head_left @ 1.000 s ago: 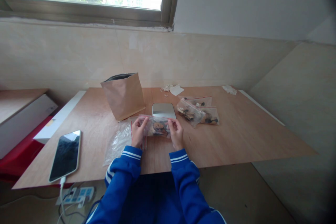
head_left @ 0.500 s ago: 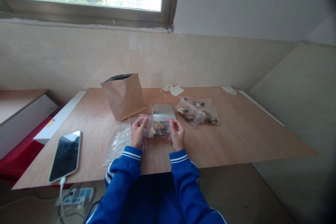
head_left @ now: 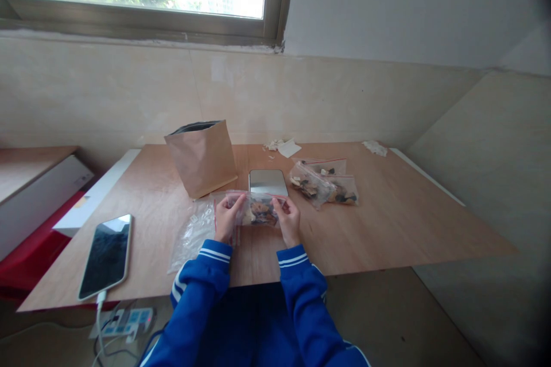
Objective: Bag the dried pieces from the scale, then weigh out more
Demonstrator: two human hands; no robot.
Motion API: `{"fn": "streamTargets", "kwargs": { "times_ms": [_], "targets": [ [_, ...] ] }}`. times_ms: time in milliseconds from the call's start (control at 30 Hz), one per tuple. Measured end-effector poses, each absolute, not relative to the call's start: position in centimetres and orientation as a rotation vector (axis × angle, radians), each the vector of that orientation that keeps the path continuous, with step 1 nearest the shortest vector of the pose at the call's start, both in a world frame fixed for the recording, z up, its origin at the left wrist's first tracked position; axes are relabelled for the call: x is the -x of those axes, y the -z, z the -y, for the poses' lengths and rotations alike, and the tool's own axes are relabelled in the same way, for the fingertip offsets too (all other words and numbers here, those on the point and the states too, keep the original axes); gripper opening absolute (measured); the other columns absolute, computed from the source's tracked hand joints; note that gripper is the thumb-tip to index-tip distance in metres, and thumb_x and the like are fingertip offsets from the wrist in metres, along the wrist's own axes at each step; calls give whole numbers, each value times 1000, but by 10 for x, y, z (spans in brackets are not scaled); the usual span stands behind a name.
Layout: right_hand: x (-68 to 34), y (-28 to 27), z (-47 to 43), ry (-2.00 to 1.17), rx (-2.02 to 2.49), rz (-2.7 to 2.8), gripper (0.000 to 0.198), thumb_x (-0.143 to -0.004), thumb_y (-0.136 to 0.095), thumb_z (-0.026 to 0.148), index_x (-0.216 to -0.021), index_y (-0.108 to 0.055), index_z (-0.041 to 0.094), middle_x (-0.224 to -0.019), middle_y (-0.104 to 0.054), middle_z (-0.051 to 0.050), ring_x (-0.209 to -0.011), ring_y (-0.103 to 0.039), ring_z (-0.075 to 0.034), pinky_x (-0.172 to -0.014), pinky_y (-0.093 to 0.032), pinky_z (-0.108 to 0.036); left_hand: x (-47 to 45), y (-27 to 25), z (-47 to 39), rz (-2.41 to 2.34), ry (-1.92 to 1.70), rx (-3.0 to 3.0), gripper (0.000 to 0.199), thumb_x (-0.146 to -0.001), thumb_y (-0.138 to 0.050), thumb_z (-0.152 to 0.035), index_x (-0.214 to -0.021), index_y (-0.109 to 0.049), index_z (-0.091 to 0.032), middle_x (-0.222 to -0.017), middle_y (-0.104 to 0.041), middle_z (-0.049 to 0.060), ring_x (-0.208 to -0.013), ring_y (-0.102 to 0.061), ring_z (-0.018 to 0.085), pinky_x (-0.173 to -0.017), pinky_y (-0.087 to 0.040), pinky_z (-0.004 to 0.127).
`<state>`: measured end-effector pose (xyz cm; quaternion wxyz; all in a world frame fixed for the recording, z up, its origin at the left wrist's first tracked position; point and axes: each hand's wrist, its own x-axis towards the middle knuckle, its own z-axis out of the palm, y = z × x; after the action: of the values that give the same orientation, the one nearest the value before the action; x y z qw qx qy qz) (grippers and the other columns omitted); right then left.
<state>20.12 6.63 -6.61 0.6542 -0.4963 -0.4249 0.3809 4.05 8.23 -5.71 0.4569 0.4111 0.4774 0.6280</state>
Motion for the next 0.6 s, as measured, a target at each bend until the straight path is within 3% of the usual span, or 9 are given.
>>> {"fn": "streamTargets", "kwargs": {
  "times_ms": [300, 600],
  "targets": [
    [-203, 67, -67, -825, 1118, 973, 31, -74, -71, 47, -82, -70, 17, -78, -70, -3, -72, -63, -17, -62, -51, -26, -40, 53, -81, -1191, -1540, -1022, 36, -65, -79, -45, -77, -73, -12, -68, -70, 5, -62, -61, 14, -59, -46, 24],
    [-201, 68, -67, -899, 1088, 987, 33, -74, -72, 49, -84, -69, 18, -82, -71, -5, -77, -66, -20, -67, -53, -29, -41, 59, -82, -1130, -1490, -1070, 37, -69, -77, -45, -84, -74, -12, -80, -74, 8, -74, -67, 18, -70, -51, 27]
  ]
}}
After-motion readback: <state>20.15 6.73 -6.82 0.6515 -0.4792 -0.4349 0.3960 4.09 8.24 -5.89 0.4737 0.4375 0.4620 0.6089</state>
